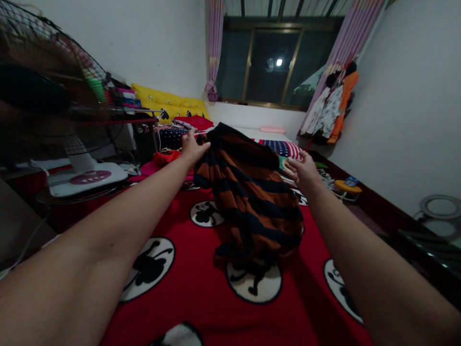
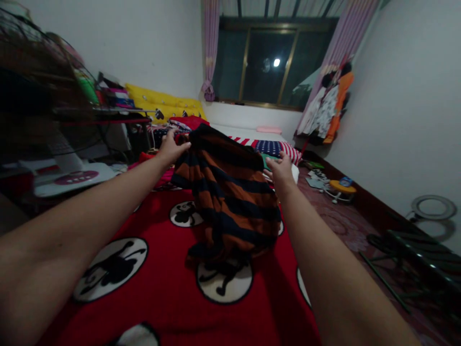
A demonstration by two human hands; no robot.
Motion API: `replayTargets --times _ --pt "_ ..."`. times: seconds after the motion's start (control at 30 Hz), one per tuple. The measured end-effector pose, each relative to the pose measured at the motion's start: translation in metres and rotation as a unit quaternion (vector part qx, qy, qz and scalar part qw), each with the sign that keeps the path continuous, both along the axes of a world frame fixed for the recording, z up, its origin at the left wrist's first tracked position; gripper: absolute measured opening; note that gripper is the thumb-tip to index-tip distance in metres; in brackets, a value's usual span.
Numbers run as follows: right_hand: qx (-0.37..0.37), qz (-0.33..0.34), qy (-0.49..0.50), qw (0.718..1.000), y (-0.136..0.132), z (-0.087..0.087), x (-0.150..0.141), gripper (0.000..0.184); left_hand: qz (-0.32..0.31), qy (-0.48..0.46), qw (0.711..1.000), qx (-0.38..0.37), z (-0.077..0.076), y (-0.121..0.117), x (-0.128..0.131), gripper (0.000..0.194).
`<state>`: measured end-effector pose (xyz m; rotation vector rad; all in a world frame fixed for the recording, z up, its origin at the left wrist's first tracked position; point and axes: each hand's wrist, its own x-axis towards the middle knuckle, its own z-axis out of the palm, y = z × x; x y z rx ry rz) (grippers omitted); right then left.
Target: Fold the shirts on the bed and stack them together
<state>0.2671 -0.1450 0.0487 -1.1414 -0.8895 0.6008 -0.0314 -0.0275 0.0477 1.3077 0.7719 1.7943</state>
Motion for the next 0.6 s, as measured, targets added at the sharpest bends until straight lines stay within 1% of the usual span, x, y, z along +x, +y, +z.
replayTargets --times 0.03,0.07,0.1,0.13,0.17,0.23,0.3,0.37,0.4,0.47,0.53,0.6 --pt "-0.01 0.004 -0.037 0.999 -0.004 -0.007 -0.002 0.049 0.014 0.011 1.0 0.013 -0.009 -0.003 0.0 0.05" --pt "-0.017 0.012 -0.082 0.996 -0.011 -0.016 -0.003 0.05 0.031 0.049 0.998 0.021 -0.02 -0.01 -0.001 0.049" --pt "-0.02 0.023 -0.128 0.991 -0.022 -0.028 -0.003 0.049 0.043 0.106 0.993 0.025 -0.034 -0.019 -0.003 0.045" --pt "-0.022 0.033 -0.173 0.984 -0.035 -0.041 -0.004 0.046 0.048 0.183 0.981 0.029 -0.049 -0.031 -0.006 0.039" --pt "-0.027 0.042 -0.215 0.975 -0.049 -0.054 -0.004 0.042 0.044 0.272 0.961 0.026 -0.064 -0.045 -0.008 0.03" --pt "-0.047 0.047 -0.293 0.954 -0.081 -0.078 -0.004 0.032 -0.014 0.419 0.908 -0.004 -0.089 -0.077 -0.014 0.016" --pt "-0.066 0.058 -0.365 0.927 -0.112 -0.095 -0.004 0.024 -0.104 0.501 0.858 -0.042 -0.104 -0.109 -0.017 0.024" --pt "-0.06 0.087 -0.44 0.892 -0.137 -0.104 -0.006 0.017 -0.175 0.545 0.819 -0.041 -0.111 -0.135 -0.017 0.03" --pt "-0.045 0.104 -0.477 0.872 -0.148 -0.107 -0.008 0.013 -0.202 0.553 0.808 -0.029 -0.112 -0.145 -0.016 0.03" --pt "-0.01 0.145 -0.542 0.827 -0.162 -0.112 -0.014 0.007 -0.239 0.556 0.796 0.006 -0.113 -0.158 -0.012 0.025" --pt "0.007 0.183 -0.589 0.787 -0.169 -0.116 -0.024 0.016 -0.26 0.556 0.788 0.038 -0.115 -0.163 -0.004 0.022" --pt "-0.008 0.196 -0.625 0.755 -0.167 -0.121 -0.036 0.031 -0.274 0.55 0.788 0.046 -0.116 -0.163 0.007 0.022"
